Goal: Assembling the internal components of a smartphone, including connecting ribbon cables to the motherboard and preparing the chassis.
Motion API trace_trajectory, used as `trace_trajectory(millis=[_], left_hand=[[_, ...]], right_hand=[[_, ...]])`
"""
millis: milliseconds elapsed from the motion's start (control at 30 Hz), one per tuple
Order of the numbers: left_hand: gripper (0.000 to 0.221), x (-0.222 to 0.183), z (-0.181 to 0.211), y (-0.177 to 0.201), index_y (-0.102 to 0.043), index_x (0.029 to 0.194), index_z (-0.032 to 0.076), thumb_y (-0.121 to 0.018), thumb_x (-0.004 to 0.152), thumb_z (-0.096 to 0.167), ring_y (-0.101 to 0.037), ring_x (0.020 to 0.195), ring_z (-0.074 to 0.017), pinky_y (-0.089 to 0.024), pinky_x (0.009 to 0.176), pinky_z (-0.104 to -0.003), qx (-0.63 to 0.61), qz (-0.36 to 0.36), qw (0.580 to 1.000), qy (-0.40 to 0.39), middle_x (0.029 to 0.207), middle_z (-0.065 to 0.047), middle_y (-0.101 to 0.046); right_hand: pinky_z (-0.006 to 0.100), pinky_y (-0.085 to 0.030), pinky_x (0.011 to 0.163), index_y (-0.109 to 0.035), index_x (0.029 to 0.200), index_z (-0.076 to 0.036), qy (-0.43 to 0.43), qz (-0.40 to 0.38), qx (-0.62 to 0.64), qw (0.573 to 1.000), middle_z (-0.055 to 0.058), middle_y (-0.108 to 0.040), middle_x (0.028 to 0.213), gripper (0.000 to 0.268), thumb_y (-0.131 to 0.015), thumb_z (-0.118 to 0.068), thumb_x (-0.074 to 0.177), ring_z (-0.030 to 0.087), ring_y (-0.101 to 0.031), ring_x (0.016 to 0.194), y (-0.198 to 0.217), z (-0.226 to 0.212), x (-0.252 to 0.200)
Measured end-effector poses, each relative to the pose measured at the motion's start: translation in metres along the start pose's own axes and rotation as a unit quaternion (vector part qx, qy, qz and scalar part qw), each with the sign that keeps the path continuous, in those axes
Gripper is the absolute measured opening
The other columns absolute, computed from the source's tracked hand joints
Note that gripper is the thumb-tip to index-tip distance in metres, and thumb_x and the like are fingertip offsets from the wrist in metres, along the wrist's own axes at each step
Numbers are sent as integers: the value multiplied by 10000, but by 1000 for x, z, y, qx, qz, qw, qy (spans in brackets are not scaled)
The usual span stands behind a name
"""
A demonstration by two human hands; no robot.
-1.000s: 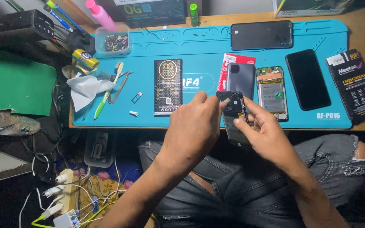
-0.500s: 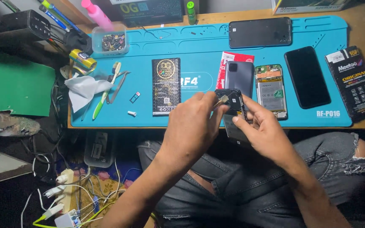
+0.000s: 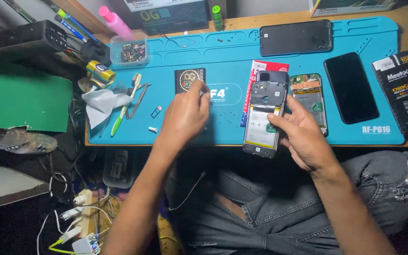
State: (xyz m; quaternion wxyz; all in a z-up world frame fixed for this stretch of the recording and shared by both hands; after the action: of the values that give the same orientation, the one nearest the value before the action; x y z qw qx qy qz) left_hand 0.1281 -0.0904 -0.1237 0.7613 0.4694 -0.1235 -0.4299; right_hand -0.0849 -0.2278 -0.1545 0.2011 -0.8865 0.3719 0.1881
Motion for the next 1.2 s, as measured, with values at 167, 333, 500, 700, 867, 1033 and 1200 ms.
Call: trace_trajectory(millis=[167, 333, 500, 700, 867, 1033, 1200], left_hand=[[330, 43, -40, -28, -787, 1091, 184, -541, 981, 374, -779, 942, -506, -601, 812, -623, 84, -27, 994, 70, 878, -208, -784], [342, 54, -37, -27, -813, 1102, 200, -543, 969, 363, -776, 955, -506, -604, 829, -632, 113, -33, 992, 45, 887, -212, -784], [341, 54, -38, -20, -766, 1175, 190, -533, 1015, 382, -778, 981, -491, -615, 826, -650, 133, -46, 989, 47, 943, -219, -792], [571, -8, 18, 29, -450, 1396, -87, -554, 854, -233, -726, 998, -641, -605, 811, -685, -86, 65, 993, -44, 1029, -473, -714], [150, -32, 37, 16, -767, 1037, 97, -737, 892, 75, -793, 750, -350, -613, 605, -402, -160, 179, 963, -124, 813, -161, -798], [102, -41, 42, 1, -808, 991, 207, -743, 913, 222, -766, 672, -267, -595, 590, -366, -157, 212, 956, -127, 689, -58, -757], [113, -46, 44, 3, -817, 966, 152, -727, 910, 192, -758, 610, -256, -593, 555, -348, -163, 208, 955, -133, 626, -65, -734]], right_hand=[[575, -649, 894, -400, 1692, -123, -11, -2, 17, 1000, 242, -703, 1242, 715, -612, -44, 1014, 354, -755, 1101, -14, -12, 4], [582, -648, 891, -401, 1690, -123, -17, -3, 26, 1000, 241, -703, 1262, 714, -617, -45, 1014, 361, -759, 1104, -20, -16, 7], [580, -644, 903, -398, 1688, -111, -10, -6, 14, 1000, 240, -705, 1259, 710, -622, -58, 1016, 360, -759, 1118, -22, -19, 8], [566, -660, 875, -435, 1664, -82, 7, -7, -11, 1000, 247, -729, 1207, 719, -661, -42, 983, 355, -777, 1069, -24, -25, 2], [558, -668, 870, -479, 1639, -70, 26, -35, -40, 998, 241, -751, 1148, 696, -670, -13, 972, 348, -786, 1039, -33, -27, 1], [546, -674, 882, -495, 1630, -65, 30, -56, -47, 997, 245, -768, 1096, 702, -677, 14, 956, 326, -789, 996, -34, -21, 0], [500, -679, 889, -517, 1617, -80, 37, -68, -62, 995, 199, -776, 1089, 677, -679, 7, 966, 284, -794, 979, -38, -24, -5]])
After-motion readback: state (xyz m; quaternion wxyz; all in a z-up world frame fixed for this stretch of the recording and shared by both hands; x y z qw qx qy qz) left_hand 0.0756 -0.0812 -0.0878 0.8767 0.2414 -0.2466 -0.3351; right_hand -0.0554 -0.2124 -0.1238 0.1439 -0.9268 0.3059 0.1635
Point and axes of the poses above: each hand's wrist, its own x-axis towards the middle knuckle, its own y-axis out of the back of the hand, z = x × y, the point moved 3 cm from there along x, towards the middle knuckle
